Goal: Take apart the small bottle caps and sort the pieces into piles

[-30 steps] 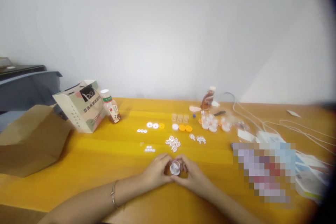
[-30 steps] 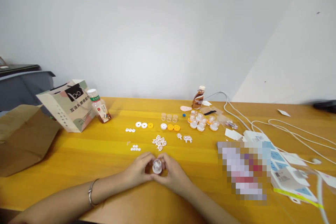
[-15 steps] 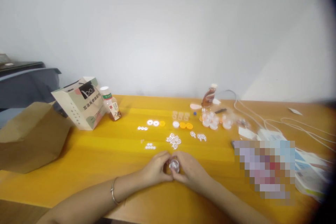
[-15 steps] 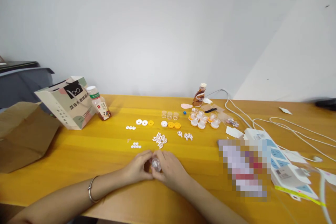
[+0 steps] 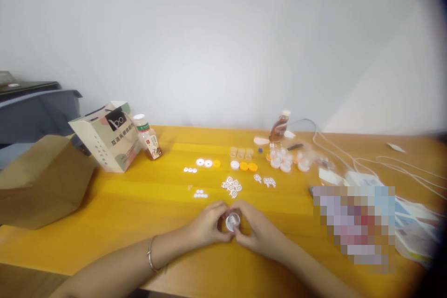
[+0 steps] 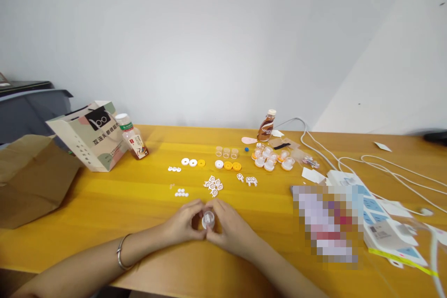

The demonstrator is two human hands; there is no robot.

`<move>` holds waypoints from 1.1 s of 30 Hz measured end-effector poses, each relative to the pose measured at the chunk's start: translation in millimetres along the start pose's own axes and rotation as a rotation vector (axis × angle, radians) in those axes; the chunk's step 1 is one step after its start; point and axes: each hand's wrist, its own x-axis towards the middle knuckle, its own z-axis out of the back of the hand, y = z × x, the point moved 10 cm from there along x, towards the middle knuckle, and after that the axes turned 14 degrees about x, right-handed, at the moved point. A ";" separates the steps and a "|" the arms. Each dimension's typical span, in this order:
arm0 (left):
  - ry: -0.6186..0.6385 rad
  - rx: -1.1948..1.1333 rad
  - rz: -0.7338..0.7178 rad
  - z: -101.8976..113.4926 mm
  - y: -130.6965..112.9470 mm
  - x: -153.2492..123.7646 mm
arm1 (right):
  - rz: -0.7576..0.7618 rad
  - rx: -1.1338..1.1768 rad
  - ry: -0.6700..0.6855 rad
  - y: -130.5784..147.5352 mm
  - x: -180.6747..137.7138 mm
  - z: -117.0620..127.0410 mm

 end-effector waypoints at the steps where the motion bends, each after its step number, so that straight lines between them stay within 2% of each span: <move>1: 0.008 -0.009 -0.003 -0.5 -0.4 -0.1 | -0.011 -0.012 -0.030 -1.6 -0.5 2.6; 4: 0.019 -0.023 -0.007 -1.2 -0.8 -0.5 | -0.100 -0.079 -0.059 -9.0 -2.4 5.3; 9: 0.002 -0.018 -0.012 -1.4 0.5 -0.3 | -0.005 -0.076 -0.010 8.5 -1.1 1.0; 15: -0.016 -0.002 -0.003 0.2 0.0 -0.4 | -0.099 -0.060 0.022 -6.6 2.6 -4.2; 19: -0.034 -0.008 -0.019 3.4 -4.4 -1.3 | -0.107 0.047 -0.118 -12.5 -0.3 13.9; 23: -0.021 -0.018 -0.021 6.0 -6.3 -3.3 | -0.073 0.011 -0.267 -14.0 -3.6 36.7; 26: -0.059 -0.046 -0.030 16.9 -9.0 -3.3 | -0.021 -0.006 -0.312 -11.9 -3.6 43.9; 30: -0.164 -0.049 -0.064 42.6 -19.8 2.5 | 0.012 0.037 -0.310 -7.3 -1.6 42.1; 33: -0.130 -0.031 -0.123 50.5 -35.3 9.5 | 0.008 0.175 -0.279 -5.3 2.9 38.9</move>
